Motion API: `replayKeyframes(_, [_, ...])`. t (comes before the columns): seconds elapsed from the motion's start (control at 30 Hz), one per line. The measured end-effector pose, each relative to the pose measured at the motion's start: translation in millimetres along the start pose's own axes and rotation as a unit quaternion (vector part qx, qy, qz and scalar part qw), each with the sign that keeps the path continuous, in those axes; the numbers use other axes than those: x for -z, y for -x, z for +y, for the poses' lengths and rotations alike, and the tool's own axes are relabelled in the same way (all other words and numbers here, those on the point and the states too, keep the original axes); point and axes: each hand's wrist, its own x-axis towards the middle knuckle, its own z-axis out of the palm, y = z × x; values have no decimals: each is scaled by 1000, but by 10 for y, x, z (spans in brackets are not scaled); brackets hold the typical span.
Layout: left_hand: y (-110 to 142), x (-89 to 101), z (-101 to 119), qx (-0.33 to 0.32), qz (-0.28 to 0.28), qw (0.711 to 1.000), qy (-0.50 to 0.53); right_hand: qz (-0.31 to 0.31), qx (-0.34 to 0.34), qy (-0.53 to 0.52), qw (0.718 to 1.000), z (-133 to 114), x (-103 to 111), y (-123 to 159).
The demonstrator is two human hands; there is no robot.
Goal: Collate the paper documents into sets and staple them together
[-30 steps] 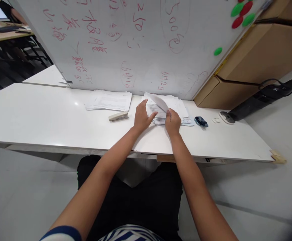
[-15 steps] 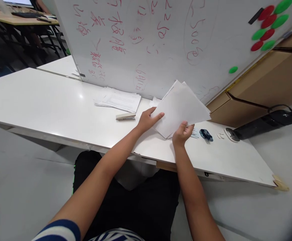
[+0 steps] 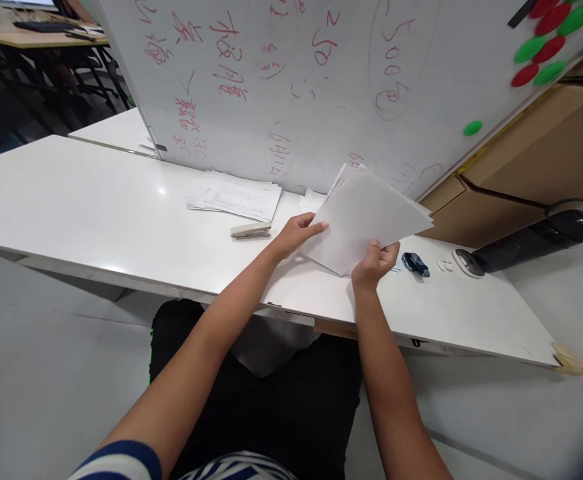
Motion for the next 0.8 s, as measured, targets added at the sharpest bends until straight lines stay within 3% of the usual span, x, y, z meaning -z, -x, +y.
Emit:
replayKeyframes(0.17, [-31, 20, -22, 61, 3, 997, 47, 0, -8, -51, 999, -45, -17, 22])
replayKeyframes(0.33, [-38, 65, -60, 79, 6, 997, -18, -23, -74, -115, 990, -115, -59, -18])
replayKeyframes(0.53, [-54, 161, -37, 4, -32, 996, -82, -116, -215, -284, 927, -117, -15, -126])
replayKeyframes(0.8, [-14, 144, 18, 99, -54, 992, -48, -154, -323, -311, 881, -209, 6, -56])
